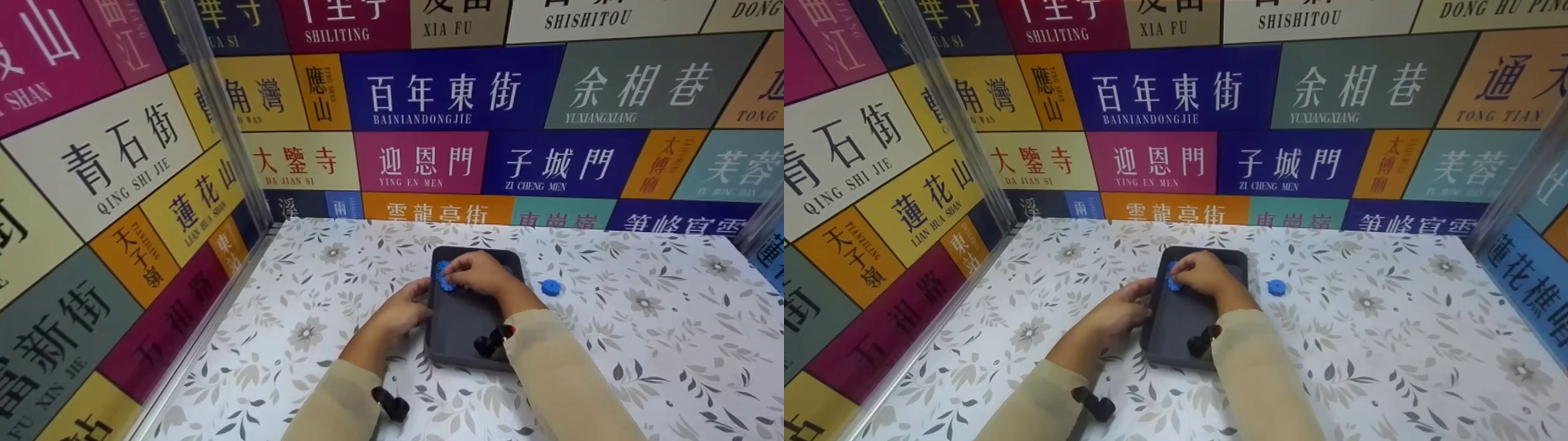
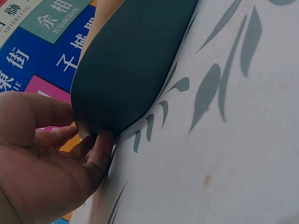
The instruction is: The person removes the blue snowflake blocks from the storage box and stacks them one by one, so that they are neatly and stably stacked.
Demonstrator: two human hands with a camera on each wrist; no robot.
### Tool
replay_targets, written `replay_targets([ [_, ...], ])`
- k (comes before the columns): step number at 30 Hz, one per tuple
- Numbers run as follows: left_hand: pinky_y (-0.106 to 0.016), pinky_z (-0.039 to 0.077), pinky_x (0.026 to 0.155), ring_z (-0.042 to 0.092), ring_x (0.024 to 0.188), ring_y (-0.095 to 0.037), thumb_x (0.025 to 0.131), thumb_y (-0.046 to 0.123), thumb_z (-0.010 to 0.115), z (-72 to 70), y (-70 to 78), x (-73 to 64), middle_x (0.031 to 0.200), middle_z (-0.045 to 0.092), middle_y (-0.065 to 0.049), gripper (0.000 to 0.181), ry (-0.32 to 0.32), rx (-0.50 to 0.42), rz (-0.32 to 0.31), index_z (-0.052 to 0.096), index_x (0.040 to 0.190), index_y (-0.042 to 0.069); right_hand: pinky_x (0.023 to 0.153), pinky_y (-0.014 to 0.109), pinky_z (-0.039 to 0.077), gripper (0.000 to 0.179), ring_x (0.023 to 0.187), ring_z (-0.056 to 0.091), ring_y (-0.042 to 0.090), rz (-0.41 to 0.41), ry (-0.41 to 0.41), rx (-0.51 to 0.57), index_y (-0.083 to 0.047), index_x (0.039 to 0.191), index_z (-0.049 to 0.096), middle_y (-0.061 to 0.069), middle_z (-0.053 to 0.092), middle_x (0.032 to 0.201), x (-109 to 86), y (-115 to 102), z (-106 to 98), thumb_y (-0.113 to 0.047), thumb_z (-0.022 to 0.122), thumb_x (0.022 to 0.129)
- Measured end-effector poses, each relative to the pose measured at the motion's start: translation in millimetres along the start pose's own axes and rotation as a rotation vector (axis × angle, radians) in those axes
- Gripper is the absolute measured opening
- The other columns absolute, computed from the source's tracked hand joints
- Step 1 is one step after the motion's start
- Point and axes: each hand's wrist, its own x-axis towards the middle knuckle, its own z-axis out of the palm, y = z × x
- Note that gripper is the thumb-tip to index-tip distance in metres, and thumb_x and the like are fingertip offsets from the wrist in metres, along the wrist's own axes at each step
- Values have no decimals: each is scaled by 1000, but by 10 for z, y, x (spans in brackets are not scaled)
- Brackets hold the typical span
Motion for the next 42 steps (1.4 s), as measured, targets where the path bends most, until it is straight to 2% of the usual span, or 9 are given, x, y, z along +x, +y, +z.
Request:
replay_targets([
  [4, -40, 53, 114, 52, 151, -30, 81, -11, 56, 13, 5, 14, 167, 47, -14, 83, 13, 49, -3, 44, 162, 5, 65, 27, 56, 19, 74, 64, 12, 33, 53, 8, -10, 108, 82, -2, 76, 88, 3, 1, -29, -23, 78, 95],
  [9, -40, 54, 112, 52, 150, -30, 80, -12, 55, 31, -4, 13, 167, 48, -13, 83, 20, 53, 1, 47, 161, 7, 67, 27, 59, 24, 73, 69, 15, 39, 145, 57, -9, 114, 81, 5, 78, 94, 9, -59, -63, -25, 76, 98],
  [13, -41, 54, 112, 50, 151, -30, 80, -13, 55, 50, 0, 8, 167, 48, -14, 83, 33, 48, -5, 47, 160, 7, 76, 33, 64, 26, 80, 74, 21, 56, 234, 158, -6, 118, 80, 13, 79, 101, 8, -166, -130, -24, 74, 100],
  [17, -44, 53, 115, 49, 152, -31, 78, -14, 55, 62, 8, 10, 167, 48, -14, 84, 44, 48, -10, 48, 160, 7, 83, 36, 67, 29, 80, 75, 17, 85, 284, 274, -1, 122, 77, 11, 79, 104, -32, -275, -250, -20, 72, 101],
  [24, -44, 53, 116, 50, 152, -32, 77, -15, 56, 62, 8, 4, 166, 48, -15, 86, 56, 47, -6, 47, 160, 6, 73, 22, 65, 38, 72, 70, 7, 114, 346, 520, 9, 132, 68, -2, 75, 91, -250, -372, -476, -13, 72, 100],
  [27, -42, 54, 113, 52, 151, -32, 77, -15, 57, 50, -1, 6, 166, 49, -15, 86, 57, 41, -5, 47, 160, 5, 74, 21, 65, 43, 74, 71, 6, 126, 386, 533, 8, 136, 66, -6, 75, 92, -380, -340, -567, -15, 73, 100],
  [34, -38, 55, 108, 56, 144, -30, 78, -15, 58, 15, -30, 14, 163, 51, -15, 85, 51, 47, -3, 47, 160, 5, 79, 20, 64, 46, 78, 72, 4, 146, 439, 476, 4, 139, 67, -11, 73, 95, -637, -191, -729, -22, 73, 102],
  [40, -36, 54, 107, 53, 149, -30, 78, -12, 58, 11, -28, 11, 167, 47, -13, 85, 50, 57, -7, 46, 161, 7, 80, 21, 65, 46, 81, 75, 6, 123, 461, 472, 6, 137, 66, -12, 74, 95, -824, -73, -816, -23, 73, 102],
  [42, -38, 54, 110, 51, 151, -30, 78, -11, 58, 17, -22, 1, 168, 47, -12, 85, 57, 66, -12, 46, 161, 7, 80, 21, 65, 47, 82, 75, 6, 128, 466, 471, 6, 138, 65, -12, 74, 95, -879, -16, -858, -23, 72, 102],
])
